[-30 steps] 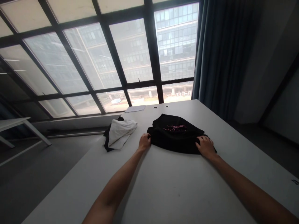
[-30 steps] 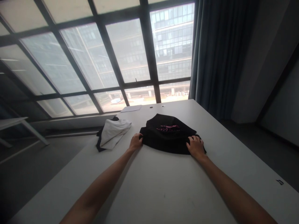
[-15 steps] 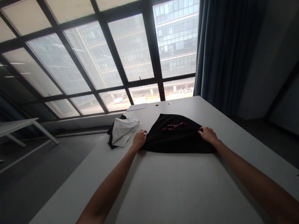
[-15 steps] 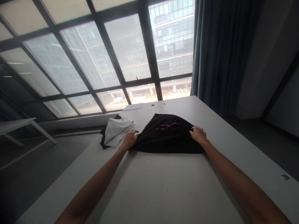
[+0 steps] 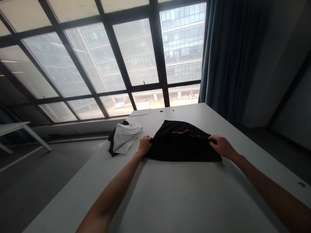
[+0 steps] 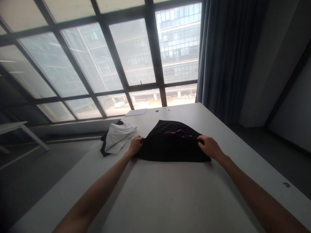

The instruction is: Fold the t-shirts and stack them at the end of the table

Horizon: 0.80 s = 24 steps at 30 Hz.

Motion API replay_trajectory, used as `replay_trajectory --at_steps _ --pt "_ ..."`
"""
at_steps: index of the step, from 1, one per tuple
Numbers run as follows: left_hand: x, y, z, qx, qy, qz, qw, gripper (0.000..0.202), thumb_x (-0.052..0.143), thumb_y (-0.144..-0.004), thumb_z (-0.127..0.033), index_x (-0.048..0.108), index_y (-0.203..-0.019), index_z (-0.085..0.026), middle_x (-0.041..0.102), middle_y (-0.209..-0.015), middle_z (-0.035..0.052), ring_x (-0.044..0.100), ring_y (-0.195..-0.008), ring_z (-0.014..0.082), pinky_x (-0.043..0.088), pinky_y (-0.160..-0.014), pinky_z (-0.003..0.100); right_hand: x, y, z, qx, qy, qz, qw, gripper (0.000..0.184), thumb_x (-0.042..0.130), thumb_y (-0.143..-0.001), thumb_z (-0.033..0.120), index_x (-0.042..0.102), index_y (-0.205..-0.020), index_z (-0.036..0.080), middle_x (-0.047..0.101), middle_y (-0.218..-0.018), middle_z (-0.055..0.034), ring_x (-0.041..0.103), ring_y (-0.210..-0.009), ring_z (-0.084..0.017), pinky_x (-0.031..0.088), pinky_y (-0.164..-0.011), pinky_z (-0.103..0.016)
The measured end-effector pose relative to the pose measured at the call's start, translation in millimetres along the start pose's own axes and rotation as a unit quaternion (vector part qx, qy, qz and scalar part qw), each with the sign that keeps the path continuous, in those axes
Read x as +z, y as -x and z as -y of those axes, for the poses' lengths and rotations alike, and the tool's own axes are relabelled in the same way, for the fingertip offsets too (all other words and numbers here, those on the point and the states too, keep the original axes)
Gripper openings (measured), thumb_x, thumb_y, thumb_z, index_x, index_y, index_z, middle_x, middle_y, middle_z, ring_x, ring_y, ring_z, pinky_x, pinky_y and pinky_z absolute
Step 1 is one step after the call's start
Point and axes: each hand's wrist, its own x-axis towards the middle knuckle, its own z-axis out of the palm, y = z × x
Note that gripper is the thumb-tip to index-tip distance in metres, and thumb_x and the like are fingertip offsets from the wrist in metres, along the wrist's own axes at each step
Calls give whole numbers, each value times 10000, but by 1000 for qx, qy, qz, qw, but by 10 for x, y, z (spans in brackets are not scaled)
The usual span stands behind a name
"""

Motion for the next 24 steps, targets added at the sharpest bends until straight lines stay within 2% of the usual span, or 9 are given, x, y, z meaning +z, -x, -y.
replay_trajectory --at_steps 2,5,7,11,15,17,19,21,24 --pt "-177 180 58 16 6 -21 1000 257 541 -942 -232 743 -1097 -262 664 -1075 74 603 -1103 248 409 -1004 362 -115 227 40 -32 -30 7 999 266 501 -911 316 714 -1048 237 723 -1096 -62 656 -1025 -262 495 -931 -381" --pt "-440 577 223 61 26 -61 996 259 541 -952 -265 746 -1109 -287 652 -1029 58 610 -1032 236 408 -1012 377 -256 608 45 -81 -71 37 993 278 501 -941 357 732 -1065 263 715 -1137 -61 659 -1051 -258 514 -944 -385" --pt "-586 901 340 76 44 -54 995 249 571 -927 -251 758 -1085 -299 645 -1011 55 611 -1003 230 434 -986 369 -325 864 41 -97 -79 60 990 261 535 -934 355 741 -1076 283 706 -1172 -60 653 -1087 -255 512 -969 -386" --pt "-813 1565 440 75 92 62 991 252 615 -885 -227 775 -1039 -346 657 -1006 45 624 -980 218 480 -938 334 -426 1320 127 -101 -73 148 981 244 588 -905 318 755 -1079 359 701 -1198 -39 664 -1088 -244 530 -954 -368" --pt "-1009 2035 408 59 154 249 954 202 673 -867 -294 772 -1014 -390 687 -1112 8 655 -1005 209 512 -906 303 -507 1636 281 -86 -78 271 956 258 588 -889 290 765 -1022 422 726 -1142 -21 697 -1018 -237 561 -887 -342" --pt "-1086 2125 385 29 170 305 937 281 732 -812 -296 756 -1073 -395 682 -1198 -10 654 -1070 219 512 -927 306 -520 1699 325 -55 -75 306 947 253 659 -836 321 764 -1044 420 739 -1124 -29 706 -1012 -257 568 -884 -350" --pt "-1128 2099 337 15 183 314 931 350 735 -809 -319 732 -1154 -381 692 -1198 -9 659 -1072 223 514 -929 312 -493 1670 356 -32 -71 314 946 277 690 -817 377 758 -1083 402 746 -1121 -36 704 -1021 -273 565 -893 -363" --pt "-1114 1970 237 34 203 289 935 320 661 -879 -361 717 -1194 -354 706 -1163 1 666 -1043 215 514 -925 310 -406 1546 397 -28 -73 286 955 268 618 -878 426 749 -1104 369 739 -1142 -39 693 -1041 -267 546 -914 -368" --pt "-948 1677 -3 65 226 195 952 288 546 -955 -390 721 -1162 -293 702 -1150 34 661 -1037 219 506 -938 319 -145 1251 492 -11 -70 184 980 325 472 -963 405 728 -1124 285 720 -1169 -58 678 -1039 -247 522 -908 -361"
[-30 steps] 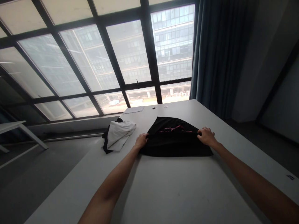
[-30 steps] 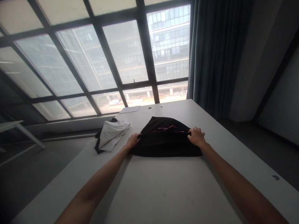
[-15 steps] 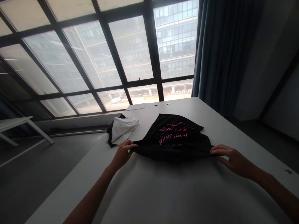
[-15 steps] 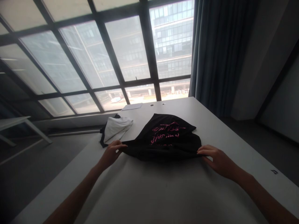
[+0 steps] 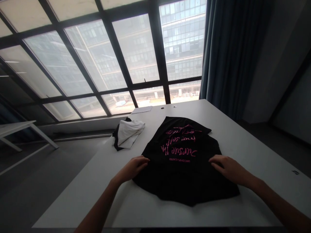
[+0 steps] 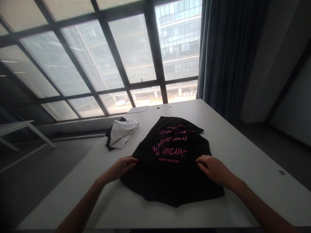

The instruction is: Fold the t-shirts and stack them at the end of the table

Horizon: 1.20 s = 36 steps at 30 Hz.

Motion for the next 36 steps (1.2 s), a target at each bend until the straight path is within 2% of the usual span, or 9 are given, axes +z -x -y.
replay_trajectory --at_steps 4,8,13,17,23,28,32,34,36 --pt "385 -501 -71 11 -41 -119 992 340 574 -936 -416 697 -1194 -232 675 -1106 78 661 -984 240 513 -904 349 352 -483 71 29 39 -82 995 284 478 -961 339 704 -1064 201 695 -1107 -92 663 -984 -234 496 -861 -338" --pt "771 -707 18 5 -102 -142 985 494 676 -860 -487 665 -1277 -222 637 -1101 91 621 -1035 281 504 -920 402 716 -683 100 39 107 -90 989 284 599 -917 400 651 -1112 199 660 -1113 -112 634 -1008 -272 484 -752 -326" --pt "841 -706 223 34 -10 -167 985 266 603 -886 -293 731 -1114 -244 669 -1086 70 640 -1025 248 492 -961 390 888 -696 47 24 72 -100 992 77 571 -905 242 629 -943 209 683 -984 -78 644 -909 -231 457 -732 -311" --pt "543 -719 507 -46 140 -284 947 277 639 -834 -354 735 -1034 -189 723 -1014 78 685 -926 251 536 -876 381 669 -657 -37 39 -97 -169 980 175 511 -920 341 612 -856 213 673 -814 -34 630 -737 -196 470 -688 -314" --pt "-76 -494 1102 -183 208 -426 862 424 636 -839 -417 659 -1111 -93 711 -888 102 691 -793 224 567 -743 361 42 -329 -503 128 -312 -318 886 290 611 -814 485 649 -888 207 690 -865 -51 656 -809 -227 551 -687 -339" --pt "-243 -272 1284 -223 124 -504 825 380 565 -875 -319 632 -1184 -108 648 -1094 147 611 -1094 299 456 -1025 513 -359 94 -1288 250 -403 -343 811 161 684 -712 387 690 -826 274 711 -903 -115 679 -773 -282 569 -630 -426" --pt "-39 -352 1072 -99 -61 -501 858 337 514 -875 -248 654 -1160 -137 612 -1183 156 527 -1218 322 364 -1123 517 -507 255 -1503 323 -339 -426 774 165 617 -755 376 656 -853 250 690 -1033 -225 674 -900 -382 536 -722 -553" --pt "115 -468 906 -16 -95 -427 899 297 491 -891 -236 678 -1111 -164 627 -1174 133 566 -1173 298 407 -1099 480 -466 236 -1321 290 -195 -478 806 245 586 -785 387 659 -950 222 670 -1068 -234 650 -980 -400 520 -777 -563" --pt "268 -598 763 38 -90 -342 935 285 477 -918 -241 689 -1102 -189 635 -1206 108 588 -1165 271 435 -1086 445 -325 155 -1017 187 -76 -477 855 309 533 -827 367 668 -1042 191 656 -1113 -214 638 -1018 -360 532 -815 -508"
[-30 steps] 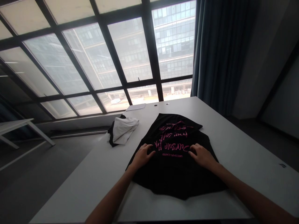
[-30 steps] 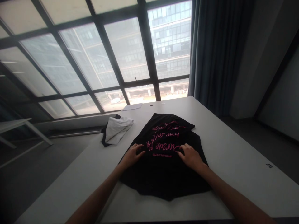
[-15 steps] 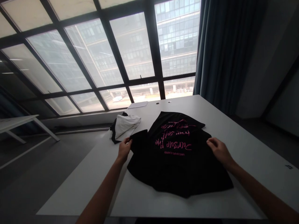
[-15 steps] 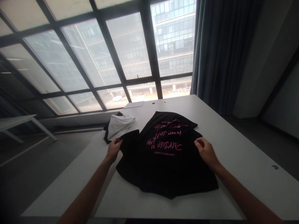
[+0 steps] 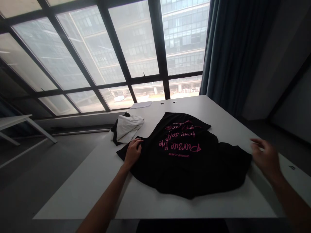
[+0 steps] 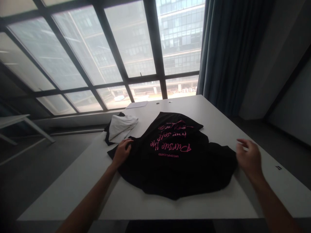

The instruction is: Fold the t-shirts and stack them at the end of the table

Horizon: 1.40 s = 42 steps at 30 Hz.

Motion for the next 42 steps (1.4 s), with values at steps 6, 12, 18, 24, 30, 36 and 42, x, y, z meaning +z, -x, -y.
replay_trajectory --at_steps 6,12,18,24,30,36,42 --pt "415 31 -106 61 10 162 985 410 453 -998 -372 603 -1355 -237 544 -1463 74 437 -1410 270 339 -1179 495 603 586 332 -249 109 173 947 370 416 -920 235 643 -1210 195 625 -1311 -126 549 -1251 -281 428 -1086 -471" --pt "594 117 95 61 -28 219 973 526 446 -1001 -493 490 -1482 -286 403 -1586 71 278 -1502 309 268 -1183 584 476 492 -311 -179 256 126 942 492 424 -956 302 513 -1410 135 558 -1412 -182 477 -1340 -335 394 -1106 -528" --pt "714 77 235 52 -32 213 975 523 465 -970 -509 563 -1429 -280 428 -1570 77 283 -1496 336 258 -1180 595 89 385 -625 -121 255 97 954 499 440 -892 213 544 -1373 133 623 -1290 -173 558 -1217 -311 463 -1026 -471" --pt "685 71 182 40 -33 213 976 497 489 -955 -484 594 -1395 -278 475 -1538 78 327 -1479 328 271 -1177 583 145 188 -505 -80 232 147 958 384 527 -846 271 674 -1188 177 682 -1210 -149 605 -1122 -316 472 -967 -462" --pt "634 101 109 30 -26 223 974 523 460 -974 -508 563 -1428 -270 438 -1565 67 311 -1490 295 239 -1203 538 -154 -196 -295 -32 72 263 962 234 620 -752 374 713 -879 201 744 -944 -81 670 -952 -286 485 -914 -428" --pt "640 102 108 22 -13 225 974 546 454 -965 -555 569 -1423 -281 426 -1573 59 309 -1489 303 228 -1208 529 -798 -316 -573 90 -103 251 958 310 774 -598 427 677 -814 227 748 -1032 -100 662 -1020 -329 513 -912 -437" --pt "647 101 118 27 -26 235 971 537 459 -972 -522 554 -1438 -271 417 -1578 62 321 -1483 309 225 -1208 539 -814 -208 -844 81 132 172 973 247 623 -654 264 690 -887 221 703 -1080 -179 653 -1059 -364 504 -901 -498"
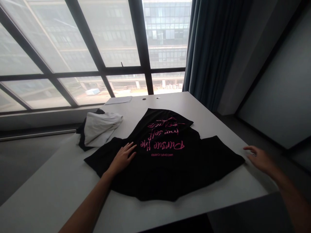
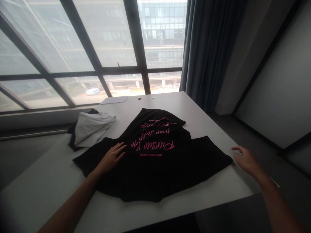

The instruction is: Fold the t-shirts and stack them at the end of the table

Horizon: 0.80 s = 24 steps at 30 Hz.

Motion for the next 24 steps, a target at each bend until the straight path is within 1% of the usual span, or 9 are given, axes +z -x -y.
replay_trajectory --at_steps 2,3,4,6,9,11,15,18,24 --pt "-26 9 -37 2 -4 -5 1000 524 474 -971 -494 550 -1439 -270 414 -1580 62 328 -1479 310 239 -1203 546 204 43 248 -61 65 -120 989 257 506 -759 257 663 -958 213 669 -1128 -186 640 -1064 -347 487 -931 -512" --pt "-46 16 -69 4 -8 -12 1000 518 481 -971 -474 544 -1443 -271 407 -1584 60 323 -1482 311 244 -1200 552 342 75 429 -128 67 -122 982 271 478 -797 254 653 -997 206 662 -1142 -167 626 -1096 -333 472 -975 -504" --pt "-71 26 -110 8 -14 -22 1000 510 488 -971 -450 540 -1446 -272 398 -1589 58 310 -1487 312 242 -1200 559 502 113 633 -190 58 -108 974 275 454 -820 243 649 -1009 199 663 -1139 -153 610 -1130 -316 453 -1021 -489" --pt "-122 54 -215 24 -32 -40 998 488 490 -975 -396 540 -1446 -278 393 -1591 51 281 -1501 305 212 -1210 564 862 197 1060 -261 48 -64 962 278 434 -868 239 656 -1028 193 660 -1165 -140 591 -1158 -295 443 -1052 -467" --pt "-172 105 -378 54 -49 -36 997 473 473 -997 -368 527 -1460 -289 410 -1580 42 277 -1505 282 172 -1228 546 1405 306 1599 -310 39 11 950 311 420 -912 219 665 -1100 182 641 -1246 -133 577 -1197 -278 439 -1071 -458" --pt "-172 133 -449 64 -41 -10 997 498 486 -1001 -399 483 -1491 -309 407 -1583 35 284 -1503 277 174 -1227 550 1699 352 1828 -337 36 30 940 330 425 -929 219 662 -1154 175 617 -1308 -137 546 -1258 -282 423 -1091 -471" --pt "-139 175 -468 60 -8 36 998 546 550 -978 -433 447 -1508 -351 399 -1587 27 286 -1501 288 177 -1221 569 2000 429 1960 -380 19 49 924 372 433 -949 224 632 -1259 179 594 -1372 -136 495 -1338 -295 392 -1124 -505" --pt "-127 215 -440 59 11 31 998 559 572 -972 -428 435 -1510 -371 395 -1589 21 299 -1496 283 185 -1224 560 1990 515 1879 -390 -16 64 918 381 441 -960 231 607 -1303 216 615 -1351 -113 531 -1298 -286 418 -1106 -509" --pt "-146 319 -446 54 16 32 998 577 576 -975 -415 400 -1524 -391 362 -1605 5 299 -1496 286 201 -1225 554 1899 611 1750 -350 -61 60 933 376 447 -962 232 613 -1299 246 658 -1275 -92 578 -1217 -280 472 -1063 -488"
